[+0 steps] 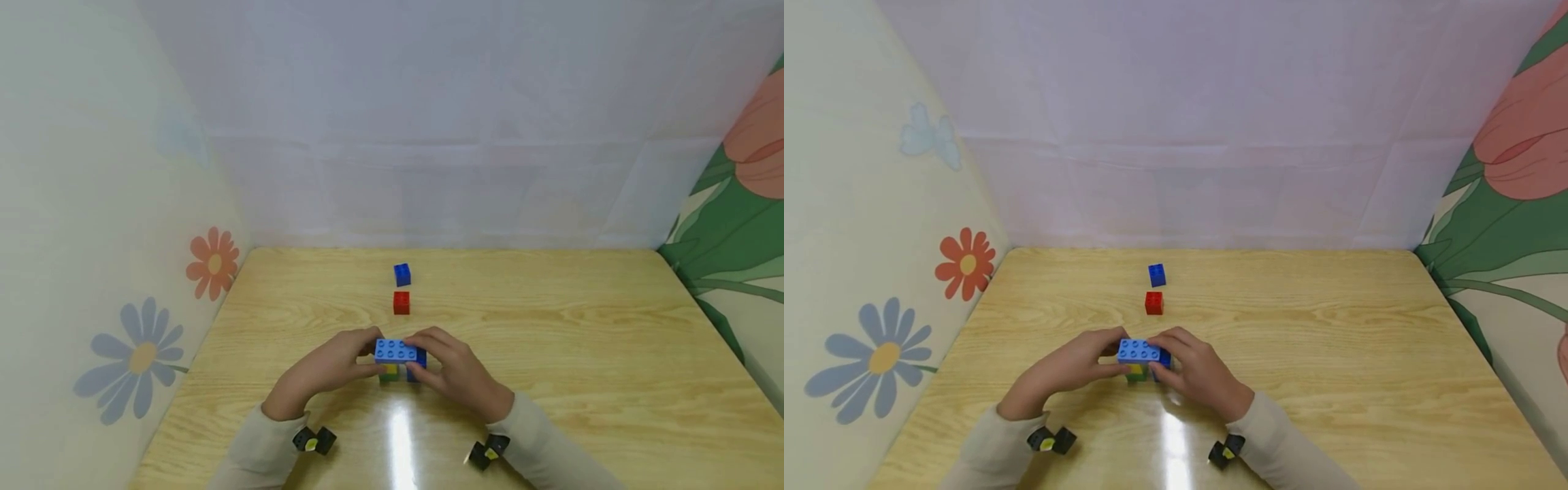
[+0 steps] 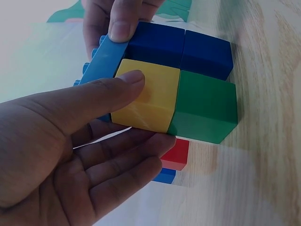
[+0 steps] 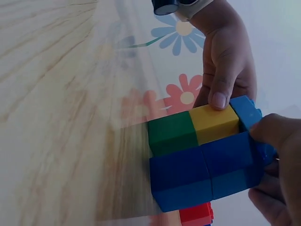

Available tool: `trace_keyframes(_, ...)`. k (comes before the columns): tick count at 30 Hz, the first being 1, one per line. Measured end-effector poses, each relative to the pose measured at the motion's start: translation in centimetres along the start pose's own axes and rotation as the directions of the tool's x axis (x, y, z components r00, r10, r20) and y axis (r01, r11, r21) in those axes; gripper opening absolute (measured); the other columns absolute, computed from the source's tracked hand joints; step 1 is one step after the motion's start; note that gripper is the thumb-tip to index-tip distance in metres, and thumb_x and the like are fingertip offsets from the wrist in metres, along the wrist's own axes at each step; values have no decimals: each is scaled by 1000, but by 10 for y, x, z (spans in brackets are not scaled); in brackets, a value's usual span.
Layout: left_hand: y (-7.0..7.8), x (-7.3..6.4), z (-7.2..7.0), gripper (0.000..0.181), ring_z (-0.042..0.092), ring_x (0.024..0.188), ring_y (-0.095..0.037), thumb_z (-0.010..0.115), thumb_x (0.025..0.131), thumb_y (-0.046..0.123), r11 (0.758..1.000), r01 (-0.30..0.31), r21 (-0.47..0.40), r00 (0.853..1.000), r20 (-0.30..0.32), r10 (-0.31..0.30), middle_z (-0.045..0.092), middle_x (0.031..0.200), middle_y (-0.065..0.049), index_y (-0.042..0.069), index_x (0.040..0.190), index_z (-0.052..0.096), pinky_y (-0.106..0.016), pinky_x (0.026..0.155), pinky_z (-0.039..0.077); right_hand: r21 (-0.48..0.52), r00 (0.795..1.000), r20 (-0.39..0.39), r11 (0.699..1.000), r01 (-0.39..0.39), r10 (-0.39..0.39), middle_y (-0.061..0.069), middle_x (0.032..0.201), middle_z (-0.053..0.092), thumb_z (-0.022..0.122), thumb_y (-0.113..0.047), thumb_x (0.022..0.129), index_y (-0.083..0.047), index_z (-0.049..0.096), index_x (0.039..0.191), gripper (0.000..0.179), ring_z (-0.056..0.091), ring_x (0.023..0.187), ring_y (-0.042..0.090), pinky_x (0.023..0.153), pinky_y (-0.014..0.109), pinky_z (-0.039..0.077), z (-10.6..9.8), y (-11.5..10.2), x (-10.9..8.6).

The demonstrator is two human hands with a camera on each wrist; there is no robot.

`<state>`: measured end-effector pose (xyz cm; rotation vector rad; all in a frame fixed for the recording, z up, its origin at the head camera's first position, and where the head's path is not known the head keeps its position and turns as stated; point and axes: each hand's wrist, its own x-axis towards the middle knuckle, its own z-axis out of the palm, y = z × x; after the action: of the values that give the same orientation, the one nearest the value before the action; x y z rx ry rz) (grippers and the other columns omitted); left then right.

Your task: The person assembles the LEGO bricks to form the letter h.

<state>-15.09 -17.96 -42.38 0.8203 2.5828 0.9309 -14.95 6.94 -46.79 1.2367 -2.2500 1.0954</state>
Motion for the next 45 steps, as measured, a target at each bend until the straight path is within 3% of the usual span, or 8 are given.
trace_keyframes(5, 1, -1, -1, 21, 63, 100, -15, 70, 91, 29, 1000, 4, -1, 1000, 0, -4, 64, 99, 11, 18, 106, 59, -39, 87, 52, -22, 998, 44, 999, -39, 40, 0, 117, 60, 72, -19, 90, -9, 63, 124, 36, 61, 105, 9, 86, 16, 50, -4, -6, 2)
trace_keyframes(19, 1, -1, -1, 19, 62, 98, -11, 70, 91, 29, 1000, 4, 18, 1000, -7, -3, 63, 95, 14, 20, 103, 58, -36, 86, 52, -96, 997, 69, 995, -37, 44, 1, 117, 59, 73, -19, 89, -8, 63, 124, 39, 61, 102, 10, 85, 14, 49, -6, -14, 6)
trace_keyframes(45, 2, -1, 1, 18, 62, 92, -9, 71, 91, 26, 999, -13, 34, 1000, -5, 13, 63, 94, 13, 19, 100, 57, -31, 81, 52, 13, 999, 43, 999, -32, 31, -4, 118, 59, 69, -26, 92, -14, 61, 125, 36, 59, 106, 8, 87, 22, 52, -3, 0, 1)
